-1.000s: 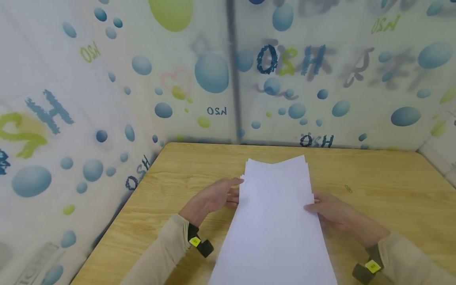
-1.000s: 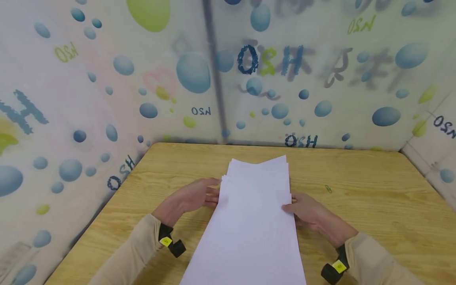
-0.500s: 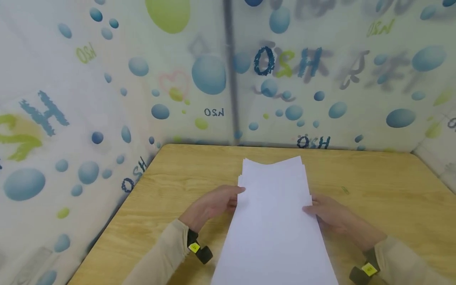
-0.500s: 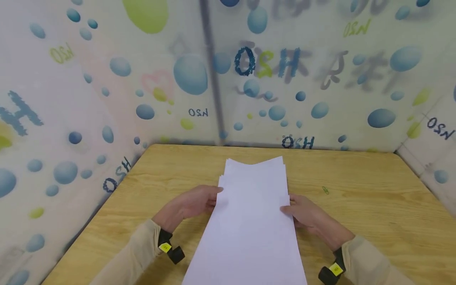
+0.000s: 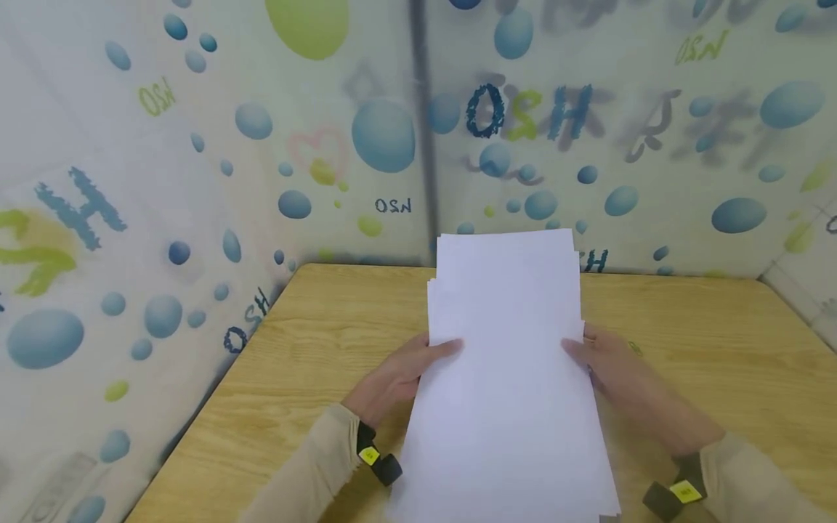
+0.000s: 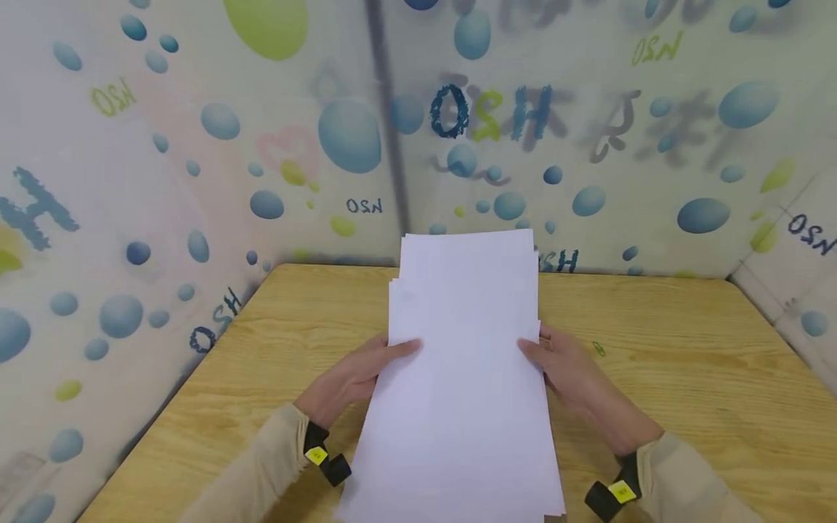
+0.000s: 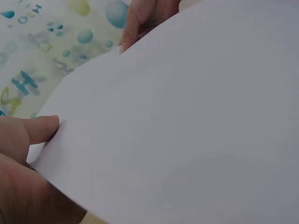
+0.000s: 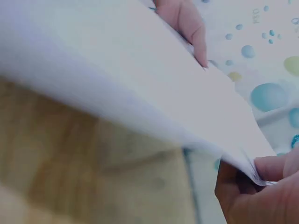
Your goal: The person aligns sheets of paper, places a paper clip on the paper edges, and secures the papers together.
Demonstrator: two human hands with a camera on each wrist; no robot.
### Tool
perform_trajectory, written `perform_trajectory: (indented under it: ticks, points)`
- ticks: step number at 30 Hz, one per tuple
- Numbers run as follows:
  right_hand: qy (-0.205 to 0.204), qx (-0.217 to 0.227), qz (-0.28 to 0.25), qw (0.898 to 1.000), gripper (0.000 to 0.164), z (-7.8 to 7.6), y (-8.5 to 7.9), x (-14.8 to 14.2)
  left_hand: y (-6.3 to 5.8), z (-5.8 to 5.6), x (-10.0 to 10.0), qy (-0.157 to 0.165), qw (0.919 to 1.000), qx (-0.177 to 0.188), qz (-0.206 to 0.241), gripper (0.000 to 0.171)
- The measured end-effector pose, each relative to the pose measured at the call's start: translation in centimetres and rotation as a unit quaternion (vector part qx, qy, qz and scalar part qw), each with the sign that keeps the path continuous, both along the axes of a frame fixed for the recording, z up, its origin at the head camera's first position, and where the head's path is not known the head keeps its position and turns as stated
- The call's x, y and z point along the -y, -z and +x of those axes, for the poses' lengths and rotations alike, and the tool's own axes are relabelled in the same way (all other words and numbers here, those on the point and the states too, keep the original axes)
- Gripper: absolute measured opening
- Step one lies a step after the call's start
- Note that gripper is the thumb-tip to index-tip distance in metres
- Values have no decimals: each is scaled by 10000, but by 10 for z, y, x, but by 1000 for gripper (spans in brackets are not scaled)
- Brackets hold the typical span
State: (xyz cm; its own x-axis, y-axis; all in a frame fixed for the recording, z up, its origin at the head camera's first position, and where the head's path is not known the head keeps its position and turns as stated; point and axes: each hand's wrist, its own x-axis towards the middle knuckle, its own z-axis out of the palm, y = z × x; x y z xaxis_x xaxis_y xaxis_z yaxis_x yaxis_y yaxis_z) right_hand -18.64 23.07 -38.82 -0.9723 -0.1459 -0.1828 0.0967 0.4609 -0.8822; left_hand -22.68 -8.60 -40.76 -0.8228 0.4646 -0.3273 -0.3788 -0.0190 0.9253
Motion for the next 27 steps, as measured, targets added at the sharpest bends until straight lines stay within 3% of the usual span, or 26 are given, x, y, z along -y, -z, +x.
perform_trajectory:
  ticks: [3, 5, 10, 14, 18, 23, 27]
  points:
    - [-43, -118, -25, 9999, 76, -1, -17, 1, -12, 1, -2, -264, 9979, -543, -226, 52]
    - [-61, -209, -77, 9997, 81, -1, -28, 3, -23, 3, -3, -512, 9924, -1065, -352, 49]
    - [-52, -556, -265, 9981, 80, 1, -51, 10, -55, 5, -8, -1101, 9706, -2130, -207, 44]
    - [268, -1304, -408, 9903, 66, 5, -63, 19, -77, 7, -13, -1471, 9524, -2664, -168, 46]
    - [649, -2315, -634, 9686, 48, 9, -70, 31, -92, 9, -19, -1910, 9280, -3198, -85, 41]
    - [1139, -3551, -598, 9259, 32, 10, -71, 46, -97, 9, -33, -2254, 8846, -4076, 238, 30]
    - [1551, -3931, -873, 9021, 27, 7, -63, 55, -95, 7, -44, -2359, 8620, -4463, 462, 24]
